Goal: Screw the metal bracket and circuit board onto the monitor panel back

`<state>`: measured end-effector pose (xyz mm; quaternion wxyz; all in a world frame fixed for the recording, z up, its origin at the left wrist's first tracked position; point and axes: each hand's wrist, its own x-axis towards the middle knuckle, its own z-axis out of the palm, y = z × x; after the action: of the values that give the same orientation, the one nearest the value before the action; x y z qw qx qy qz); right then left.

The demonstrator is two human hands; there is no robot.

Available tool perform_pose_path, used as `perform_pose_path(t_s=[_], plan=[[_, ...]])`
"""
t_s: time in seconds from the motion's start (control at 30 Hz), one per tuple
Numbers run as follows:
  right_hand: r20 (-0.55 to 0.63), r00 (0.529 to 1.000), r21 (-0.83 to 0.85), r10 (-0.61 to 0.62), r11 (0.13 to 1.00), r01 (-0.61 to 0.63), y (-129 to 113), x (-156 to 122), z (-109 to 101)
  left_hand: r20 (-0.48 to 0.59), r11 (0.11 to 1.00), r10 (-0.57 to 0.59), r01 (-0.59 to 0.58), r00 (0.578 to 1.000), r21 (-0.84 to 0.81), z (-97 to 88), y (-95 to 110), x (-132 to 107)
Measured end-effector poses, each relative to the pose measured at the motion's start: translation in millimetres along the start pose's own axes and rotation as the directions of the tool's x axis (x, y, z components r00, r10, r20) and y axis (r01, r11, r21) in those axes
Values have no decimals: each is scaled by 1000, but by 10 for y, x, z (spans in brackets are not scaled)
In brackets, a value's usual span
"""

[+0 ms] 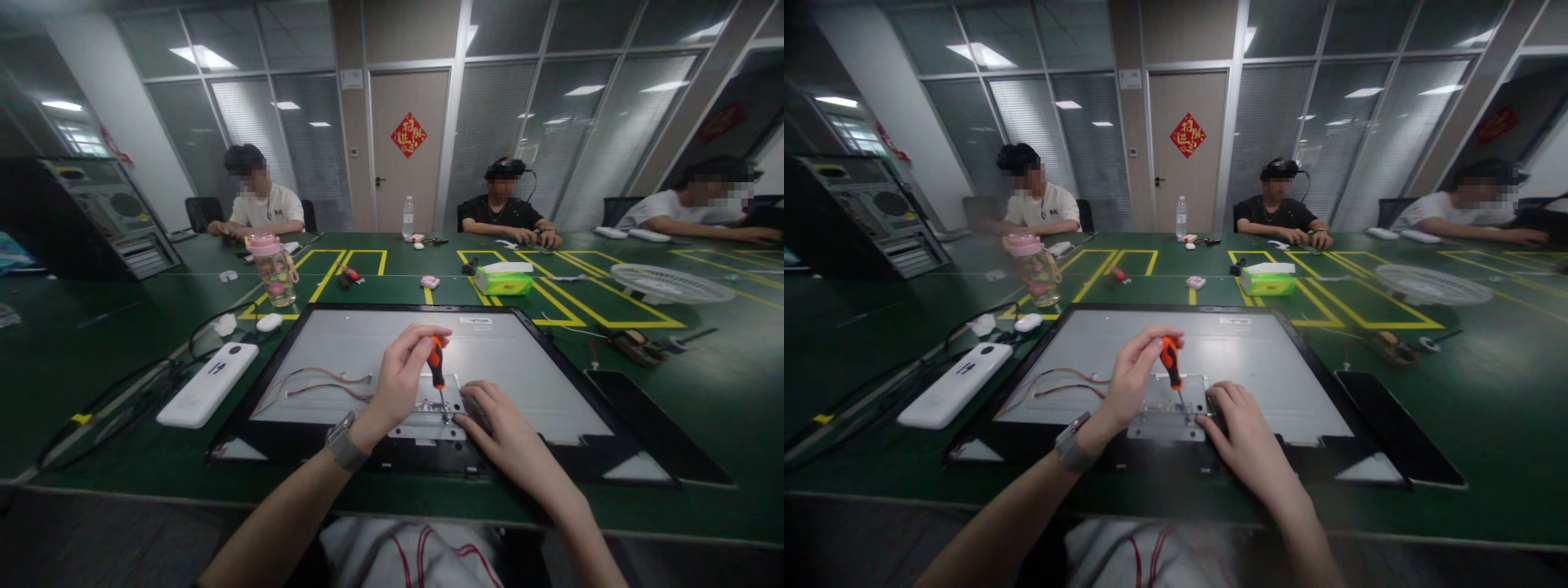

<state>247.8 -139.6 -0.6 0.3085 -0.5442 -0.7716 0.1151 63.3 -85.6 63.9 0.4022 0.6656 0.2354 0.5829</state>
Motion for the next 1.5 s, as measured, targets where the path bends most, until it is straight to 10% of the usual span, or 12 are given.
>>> perform_pose_path(t_s=[0.53,0.77,1.5], plan=[[-30,999,-17,-15,1000,14,12,-9,14,34,995,-52,54,998,-84,-1,4,-8],[-13,1000,-18,-10,1000,10,2,-7,-1,-15,993,94,-92,995,68,-18,-52,-11],[1,1000,2,0,1000,0,10,-3,4,79,986,-64,75,995,-148,-40,-22,-29]])
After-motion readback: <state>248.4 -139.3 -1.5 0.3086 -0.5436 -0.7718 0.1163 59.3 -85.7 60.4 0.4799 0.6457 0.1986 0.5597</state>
